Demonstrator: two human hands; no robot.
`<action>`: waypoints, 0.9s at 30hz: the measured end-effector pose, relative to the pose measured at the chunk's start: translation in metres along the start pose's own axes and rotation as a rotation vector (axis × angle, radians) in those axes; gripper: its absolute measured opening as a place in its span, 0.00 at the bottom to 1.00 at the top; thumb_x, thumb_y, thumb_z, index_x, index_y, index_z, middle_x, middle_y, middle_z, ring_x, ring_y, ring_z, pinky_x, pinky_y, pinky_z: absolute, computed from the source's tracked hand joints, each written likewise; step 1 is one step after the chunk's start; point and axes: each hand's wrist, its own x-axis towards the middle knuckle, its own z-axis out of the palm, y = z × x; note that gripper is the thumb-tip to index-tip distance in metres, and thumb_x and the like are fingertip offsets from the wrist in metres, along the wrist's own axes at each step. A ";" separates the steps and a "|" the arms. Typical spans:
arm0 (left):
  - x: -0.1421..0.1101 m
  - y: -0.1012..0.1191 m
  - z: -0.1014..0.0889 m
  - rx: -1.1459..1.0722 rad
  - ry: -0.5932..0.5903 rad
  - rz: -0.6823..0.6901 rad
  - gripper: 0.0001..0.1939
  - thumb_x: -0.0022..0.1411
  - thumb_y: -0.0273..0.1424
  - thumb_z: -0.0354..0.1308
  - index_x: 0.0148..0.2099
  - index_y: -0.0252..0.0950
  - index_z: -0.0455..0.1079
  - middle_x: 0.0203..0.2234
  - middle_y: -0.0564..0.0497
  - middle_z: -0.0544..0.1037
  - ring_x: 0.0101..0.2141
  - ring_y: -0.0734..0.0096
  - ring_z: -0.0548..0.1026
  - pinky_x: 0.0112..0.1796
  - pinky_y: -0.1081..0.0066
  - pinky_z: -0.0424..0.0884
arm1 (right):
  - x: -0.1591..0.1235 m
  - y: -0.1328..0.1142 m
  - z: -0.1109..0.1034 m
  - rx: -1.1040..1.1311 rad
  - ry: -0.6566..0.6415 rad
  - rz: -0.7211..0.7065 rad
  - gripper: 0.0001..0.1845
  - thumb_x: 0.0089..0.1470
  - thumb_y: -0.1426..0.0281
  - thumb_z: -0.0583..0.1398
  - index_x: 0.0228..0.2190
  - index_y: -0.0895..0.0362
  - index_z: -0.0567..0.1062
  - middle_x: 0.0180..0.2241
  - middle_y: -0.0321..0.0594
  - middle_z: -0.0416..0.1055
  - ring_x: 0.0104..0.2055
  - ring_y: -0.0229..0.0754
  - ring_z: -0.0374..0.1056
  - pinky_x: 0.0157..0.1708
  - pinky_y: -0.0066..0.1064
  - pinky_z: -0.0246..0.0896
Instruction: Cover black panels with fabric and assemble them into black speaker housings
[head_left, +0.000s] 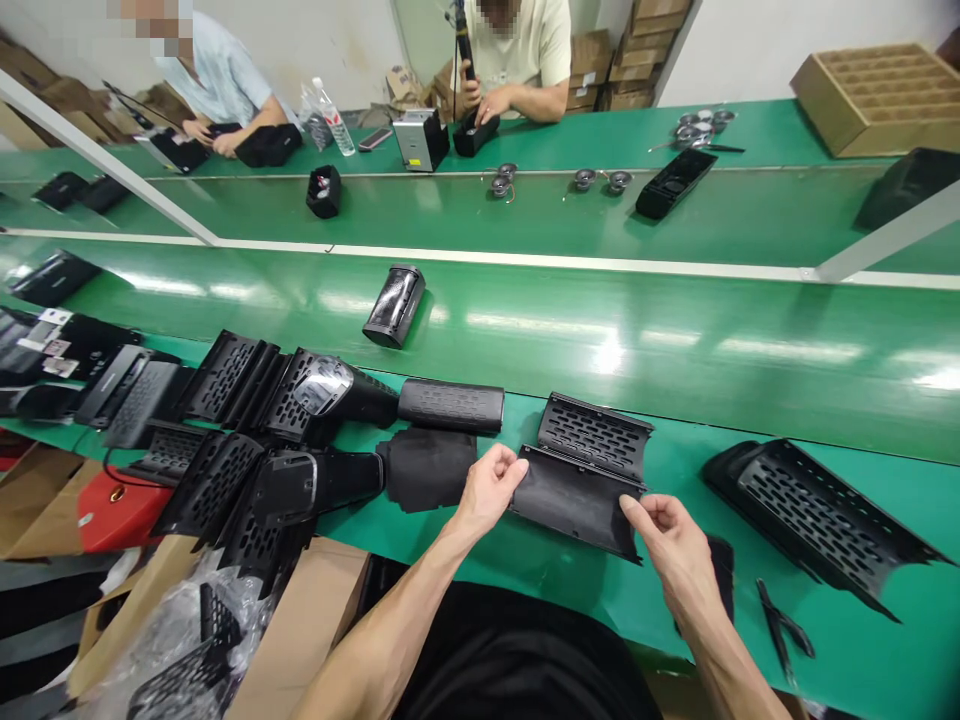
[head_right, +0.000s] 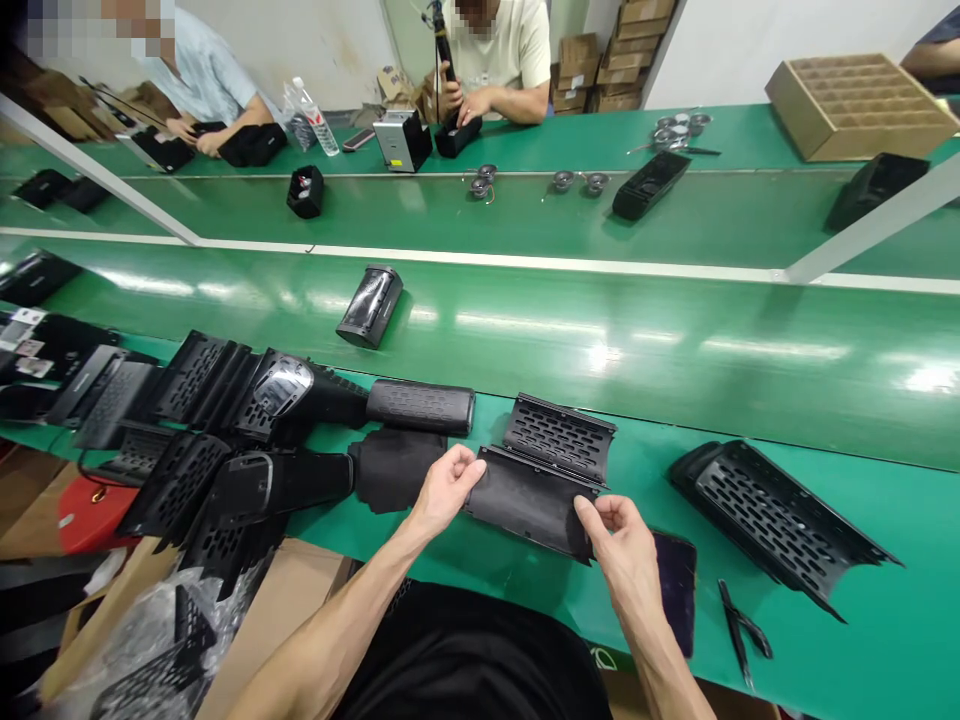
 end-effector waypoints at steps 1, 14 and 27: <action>-0.004 0.006 -0.003 -0.024 -0.025 0.001 0.18 0.67 0.48 0.59 0.44 0.38 0.68 0.19 0.63 0.57 0.22 0.75 0.54 0.25 0.73 0.52 | -0.004 -0.006 -0.003 0.044 -0.012 0.015 0.29 0.50 0.41 0.68 0.31 0.52 0.67 0.24 0.29 0.64 0.25 0.37 0.58 0.25 0.30 0.51; -0.038 0.034 -0.017 -0.181 -0.083 0.076 0.16 0.72 0.45 0.57 0.42 0.37 0.68 0.28 0.58 0.62 0.29 0.74 0.59 0.32 0.73 0.58 | -0.027 -0.063 -0.029 0.060 -0.350 -0.052 0.35 0.48 0.42 0.69 0.48 0.51 0.73 0.44 0.43 0.77 0.48 0.53 0.73 0.44 0.38 0.70; -0.051 0.041 -0.013 -0.282 -0.141 0.087 0.15 0.71 0.40 0.59 0.53 0.35 0.72 0.36 0.51 0.76 0.38 0.67 0.72 0.42 0.71 0.68 | -0.018 -0.071 -0.020 -0.421 -0.122 -0.165 0.29 0.45 0.39 0.63 0.37 0.49 0.71 0.22 0.30 0.64 0.26 0.46 0.61 0.29 0.37 0.53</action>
